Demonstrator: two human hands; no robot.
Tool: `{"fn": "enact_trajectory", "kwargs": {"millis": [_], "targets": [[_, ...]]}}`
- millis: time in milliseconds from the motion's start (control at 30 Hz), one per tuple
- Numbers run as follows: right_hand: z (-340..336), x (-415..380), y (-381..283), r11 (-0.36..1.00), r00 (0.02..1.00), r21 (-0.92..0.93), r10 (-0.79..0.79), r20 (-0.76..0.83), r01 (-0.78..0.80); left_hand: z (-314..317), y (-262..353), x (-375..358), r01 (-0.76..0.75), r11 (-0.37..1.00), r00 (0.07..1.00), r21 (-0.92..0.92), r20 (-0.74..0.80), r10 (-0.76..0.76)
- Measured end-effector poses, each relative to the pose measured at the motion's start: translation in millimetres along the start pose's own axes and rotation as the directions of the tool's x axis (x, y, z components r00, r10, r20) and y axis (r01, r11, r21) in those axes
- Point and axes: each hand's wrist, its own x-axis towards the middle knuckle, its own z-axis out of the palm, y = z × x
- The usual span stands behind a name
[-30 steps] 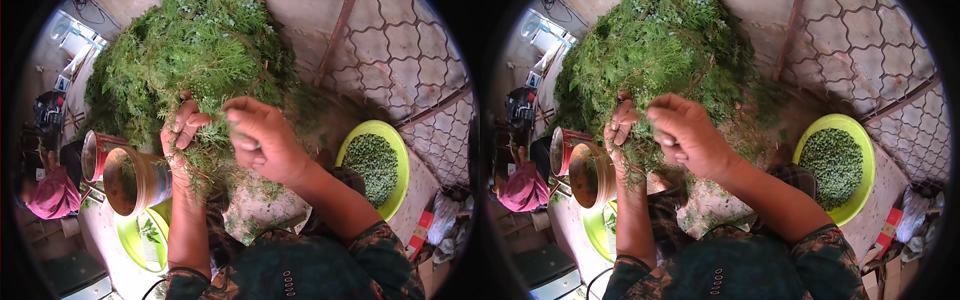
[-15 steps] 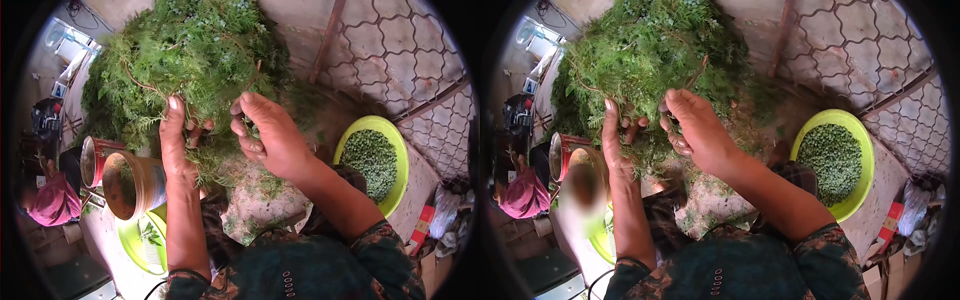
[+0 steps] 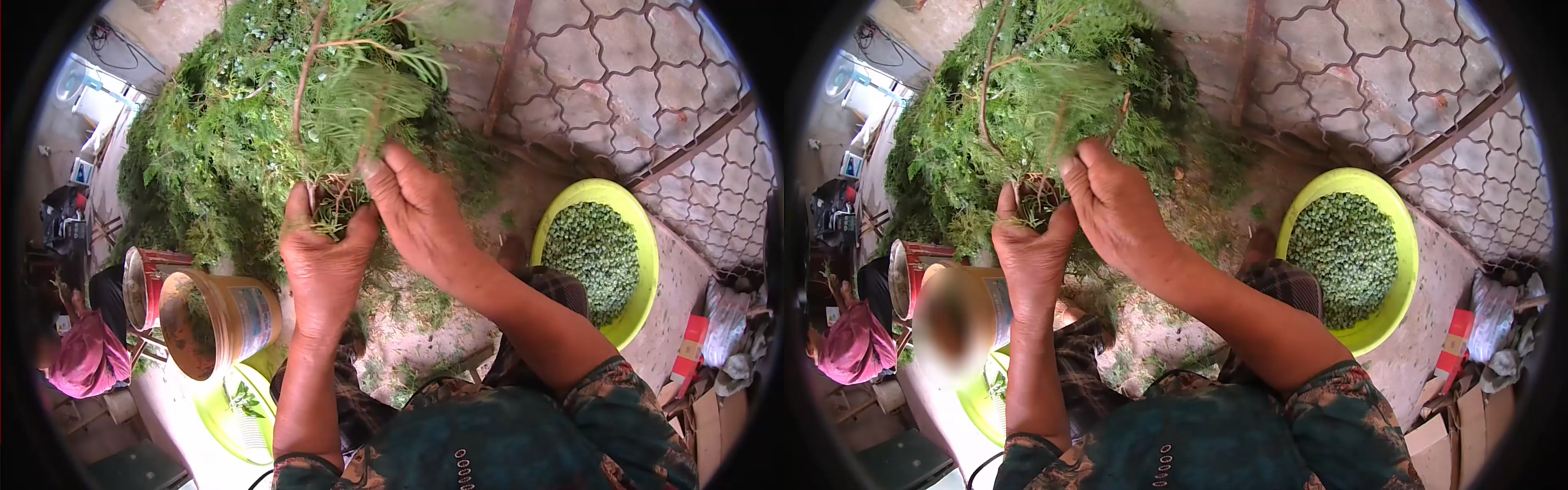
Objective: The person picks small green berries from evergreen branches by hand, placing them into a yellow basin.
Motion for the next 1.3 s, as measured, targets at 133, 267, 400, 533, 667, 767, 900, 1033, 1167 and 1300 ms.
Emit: {"fn": "enact_trajectory", "kwargs": {"millis": [133,267,400,533,667,767,900,1033,1167,1300], "targets": [[-4.3,-1.2,4.0,0.936,0.985,-0.307,-0.160,0.065,0.172,4.4,1.4,-3.4,-0.098,0.980,0.994,0.172,-0.022,0.104],[-8.7,2.4,-25.6,0.928,0.966,0.295,0.176,0.191,-0.227,-14.3,-23.4,11.6,0.004,0.999,0.987,0.051,-0.159,0.004],[-22.4,5.7,-36.5,0.589,0.798,0.538,0.423,0.430,-0.602,-40.9,-31.2,22.6,0.300,0.715,0.906,-0.632,-0.046,-0.421],[-13.5,2.5,-21.5,0.875,0.878,0.265,0.293,0.378,-0.406,-40.9,-16.8,23.4,0.292,0.327,0.928,-0.899,0.184,-0.324],[-6.4,-5.6,-23.2,0.972,0.907,0.008,0.216,0.362,-0.235,-46.4,-28.0,26.3,0.260,0.138,0.959,-0.956,0.239,-0.154],[2.7,-9.4,-18.5,0.990,0.957,0.058,0.108,0.268,-0.128,-47.8,-24.7,24.3,0.264,0.181,0.962,-0.947,0.244,-0.125],[3.0,-10.6,-16.1,0.995,0.984,-0.069,-0.055,0.169,0.068,-44.4,-20.8,23.1,0.178,0.261,0.983,-0.949,0.162,-0.081],[-1.7,-12.4,-13.0,0.991,0.951,-0.131,0.000,0.308,0.042,-59.2,-25.3,29.7,0.301,0.201,0.943,-0.932,0.323,0.085],[4.9,-18.0,-14.8,0.925,0.930,-0.257,-0.197,0.310,0.281,-58.0,-23.7,26.0,0.271,0.201,0.933,-0.941,0.308,0.187],[3.1,-17.2,-23.4,0.938,0.924,-0.188,-0.225,0.308,0.291,-41.9,-17.8,19.8,0.069,0.474,0.988,-0.878,0.127,0.091]]}}
